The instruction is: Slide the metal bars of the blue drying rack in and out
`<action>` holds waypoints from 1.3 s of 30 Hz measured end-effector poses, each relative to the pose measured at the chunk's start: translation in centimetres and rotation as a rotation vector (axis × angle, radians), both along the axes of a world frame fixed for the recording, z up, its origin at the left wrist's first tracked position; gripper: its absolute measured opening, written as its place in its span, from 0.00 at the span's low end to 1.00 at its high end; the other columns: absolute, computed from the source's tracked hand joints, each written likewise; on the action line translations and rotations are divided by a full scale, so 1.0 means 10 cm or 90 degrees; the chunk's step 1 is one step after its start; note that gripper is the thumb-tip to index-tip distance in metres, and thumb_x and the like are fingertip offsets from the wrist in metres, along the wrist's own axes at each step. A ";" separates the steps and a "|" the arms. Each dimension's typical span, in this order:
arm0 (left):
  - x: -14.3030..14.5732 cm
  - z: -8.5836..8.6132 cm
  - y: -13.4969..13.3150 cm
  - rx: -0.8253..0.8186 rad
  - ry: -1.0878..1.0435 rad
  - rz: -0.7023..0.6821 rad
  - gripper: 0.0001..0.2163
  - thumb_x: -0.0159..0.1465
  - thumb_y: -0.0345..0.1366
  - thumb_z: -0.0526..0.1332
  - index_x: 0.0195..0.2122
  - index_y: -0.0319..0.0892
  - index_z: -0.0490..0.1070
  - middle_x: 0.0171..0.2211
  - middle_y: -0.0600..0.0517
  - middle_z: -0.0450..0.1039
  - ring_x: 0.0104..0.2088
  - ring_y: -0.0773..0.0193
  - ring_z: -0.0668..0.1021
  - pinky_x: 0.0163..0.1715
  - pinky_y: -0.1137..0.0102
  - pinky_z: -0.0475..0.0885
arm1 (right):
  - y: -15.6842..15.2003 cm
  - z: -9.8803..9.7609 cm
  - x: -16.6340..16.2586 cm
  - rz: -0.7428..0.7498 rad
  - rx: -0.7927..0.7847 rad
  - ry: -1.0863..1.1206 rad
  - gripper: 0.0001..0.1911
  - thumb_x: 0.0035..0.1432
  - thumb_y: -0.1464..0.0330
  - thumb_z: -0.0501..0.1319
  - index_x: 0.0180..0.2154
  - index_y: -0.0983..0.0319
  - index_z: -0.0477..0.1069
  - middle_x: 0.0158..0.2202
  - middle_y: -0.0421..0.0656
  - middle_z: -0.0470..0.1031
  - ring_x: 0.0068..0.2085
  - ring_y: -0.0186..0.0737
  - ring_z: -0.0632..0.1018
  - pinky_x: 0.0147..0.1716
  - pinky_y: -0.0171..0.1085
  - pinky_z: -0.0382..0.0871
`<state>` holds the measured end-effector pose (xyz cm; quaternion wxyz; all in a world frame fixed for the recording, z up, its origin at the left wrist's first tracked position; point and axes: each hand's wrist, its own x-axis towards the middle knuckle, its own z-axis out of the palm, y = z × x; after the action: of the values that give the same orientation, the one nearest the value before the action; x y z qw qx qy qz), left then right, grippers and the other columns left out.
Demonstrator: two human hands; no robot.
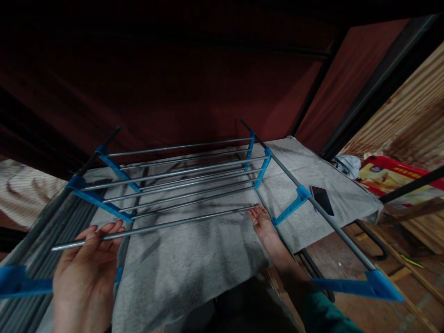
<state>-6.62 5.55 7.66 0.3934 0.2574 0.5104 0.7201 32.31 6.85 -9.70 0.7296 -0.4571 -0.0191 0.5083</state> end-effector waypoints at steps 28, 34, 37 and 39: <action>0.29 -0.15 0.16 0.133 -0.133 -0.132 0.17 0.60 0.38 0.78 0.48 0.44 0.79 0.40 0.48 0.86 0.47 0.53 0.87 0.57 0.55 0.79 | -0.50 -0.49 0.04 0.277 -0.154 -0.058 0.13 0.43 0.66 0.75 0.34 0.56 0.79 0.40 0.45 0.85 0.39 0.43 0.85 0.39 0.39 0.84; 0.29 -0.17 0.14 0.115 -0.163 -0.139 0.16 0.61 0.38 0.77 0.49 0.41 0.81 0.41 0.46 0.86 0.48 0.54 0.87 0.56 0.58 0.80 | -0.58 -0.46 -0.06 0.347 -0.213 -0.056 0.20 0.37 0.60 0.79 0.34 0.56 0.78 0.36 0.44 0.85 0.35 0.43 0.83 0.37 0.40 0.83; 0.29 -0.19 0.14 0.101 -0.186 -0.145 0.15 0.63 0.39 0.77 0.49 0.40 0.82 0.43 0.45 0.87 0.48 0.54 0.87 0.58 0.57 0.80 | -0.55 -0.53 -0.09 0.359 -0.257 -0.064 0.20 0.39 0.57 0.78 0.33 0.55 0.76 0.30 0.41 0.82 0.31 0.43 0.81 0.32 0.41 0.80; 0.28 -0.21 0.14 0.098 -0.203 -0.146 0.15 0.64 0.39 0.76 0.49 0.40 0.82 0.44 0.44 0.87 0.50 0.53 0.87 0.61 0.55 0.78 | -0.54 -0.58 -0.10 0.385 -0.271 -0.080 0.20 0.41 0.55 0.78 0.32 0.56 0.75 0.29 0.41 0.81 0.29 0.43 0.80 0.31 0.41 0.78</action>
<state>-3.78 6.98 5.60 0.5279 0.2261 0.3522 0.7390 31.27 1.43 -15.48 0.4326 -0.6028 -0.0919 0.6641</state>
